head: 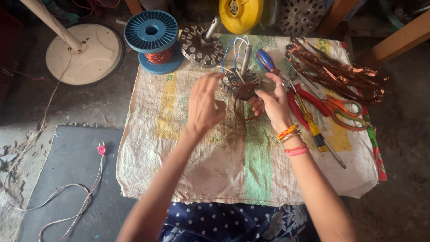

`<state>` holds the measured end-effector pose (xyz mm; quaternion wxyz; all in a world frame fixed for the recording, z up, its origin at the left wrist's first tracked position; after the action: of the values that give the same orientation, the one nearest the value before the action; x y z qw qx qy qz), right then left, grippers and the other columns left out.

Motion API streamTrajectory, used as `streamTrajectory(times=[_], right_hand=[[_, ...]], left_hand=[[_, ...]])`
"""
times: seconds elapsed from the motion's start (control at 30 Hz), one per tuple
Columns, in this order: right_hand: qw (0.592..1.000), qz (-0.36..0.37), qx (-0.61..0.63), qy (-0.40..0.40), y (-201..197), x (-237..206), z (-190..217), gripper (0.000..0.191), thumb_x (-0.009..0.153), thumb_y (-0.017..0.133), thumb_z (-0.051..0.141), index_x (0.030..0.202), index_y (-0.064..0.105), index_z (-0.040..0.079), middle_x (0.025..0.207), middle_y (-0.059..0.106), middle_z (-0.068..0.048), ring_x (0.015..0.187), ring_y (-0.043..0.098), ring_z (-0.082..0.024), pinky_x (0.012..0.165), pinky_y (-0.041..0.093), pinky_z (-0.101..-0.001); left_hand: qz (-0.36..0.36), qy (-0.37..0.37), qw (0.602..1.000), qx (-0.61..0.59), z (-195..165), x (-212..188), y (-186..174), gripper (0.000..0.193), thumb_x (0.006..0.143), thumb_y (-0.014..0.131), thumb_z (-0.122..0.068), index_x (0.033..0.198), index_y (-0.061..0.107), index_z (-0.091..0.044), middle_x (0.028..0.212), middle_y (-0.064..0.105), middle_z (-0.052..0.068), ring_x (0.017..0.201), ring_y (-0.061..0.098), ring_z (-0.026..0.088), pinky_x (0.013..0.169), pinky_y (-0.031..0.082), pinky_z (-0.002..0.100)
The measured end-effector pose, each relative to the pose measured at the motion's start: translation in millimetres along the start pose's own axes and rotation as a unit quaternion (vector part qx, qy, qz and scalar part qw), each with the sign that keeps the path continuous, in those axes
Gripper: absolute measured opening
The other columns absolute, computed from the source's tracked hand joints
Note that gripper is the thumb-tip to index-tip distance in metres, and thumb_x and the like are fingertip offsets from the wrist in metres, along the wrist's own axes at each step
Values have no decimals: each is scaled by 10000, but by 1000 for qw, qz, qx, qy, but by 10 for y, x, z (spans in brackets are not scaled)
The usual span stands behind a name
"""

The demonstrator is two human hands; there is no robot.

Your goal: The person winds flat copper wire around the slots of a motor armature held on the work table, using pliers and a screwdriver to press and seat the wire turns, and adjusts the wound coils by hand throughout.

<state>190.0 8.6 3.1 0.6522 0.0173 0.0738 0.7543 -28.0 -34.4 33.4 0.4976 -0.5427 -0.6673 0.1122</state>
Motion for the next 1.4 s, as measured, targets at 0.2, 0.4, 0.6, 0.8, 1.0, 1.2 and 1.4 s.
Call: streamTrajectory(times=[0.2,0.4,0.6,0.8,1.0,1.2,1.4], right_hand=[[994,-5,-75,-77,-2,71,-74,569,995,587,-12,1492,352,135,705,651,-110,505,600,-130,421,464,-248],[992,-27,17,-125,-73,27,-69,591,999,584,-54,1516,360,123,804,671,-104,591,609,-114,489,471,-236],[982,-5,3,-189,-47,-59,71,561,1013,608,-45,1483,351,121,899,711,-126,647,630,-118,539,498,-236],[967,-19,-121,-223,22,-114,156,599,1011,682,52,1494,330,101,936,699,-122,723,649,-99,611,507,-202],[930,-47,-239,-277,113,-172,224,654,941,767,122,1462,387,14,1111,742,-110,708,611,-65,611,470,-182],[903,-118,-237,-338,203,-285,44,486,988,791,133,1369,508,27,1041,756,-70,795,672,-84,688,514,-207],[896,-107,-253,-350,260,-296,12,512,951,800,100,1356,494,35,1014,717,-63,805,653,-100,745,536,-238]], left_hand=[[87,307,948,15,184,411,182,832,655,868,-341,1382,542,-104,1443,543,144,1343,516,326,1130,419,489],[62,293,953,52,343,345,482,702,800,817,-267,1447,584,-123,1508,571,84,1268,599,267,1085,490,395],[45,273,960,47,285,228,476,657,806,809,-255,1414,603,-113,1488,586,76,1306,600,272,1113,485,399],[78,236,969,10,156,253,352,740,723,825,-280,1412,597,-135,1480,572,66,1335,546,300,1131,435,446],[71,237,969,10,96,251,280,742,718,815,-261,1423,609,-155,1497,576,56,1341,548,288,1153,414,438],[53,247,968,-1,131,238,304,718,754,811,-269,1429,604,-144,1478,583,62,1323,555,293,1123,432,442],[58,251,966,16,151,230,324,716,729,795,-228,1417,615,-147,1467,601,58,1312,568,278,1105,445,425]])
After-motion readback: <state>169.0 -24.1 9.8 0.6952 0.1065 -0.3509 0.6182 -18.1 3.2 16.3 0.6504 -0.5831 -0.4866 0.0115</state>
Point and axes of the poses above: each hand's wrist, its own x-axis towards the middle knuckle, its own y-axis out of the palm, z = x × y, the point moved 2 cm from there along x, towards the middle knuckle
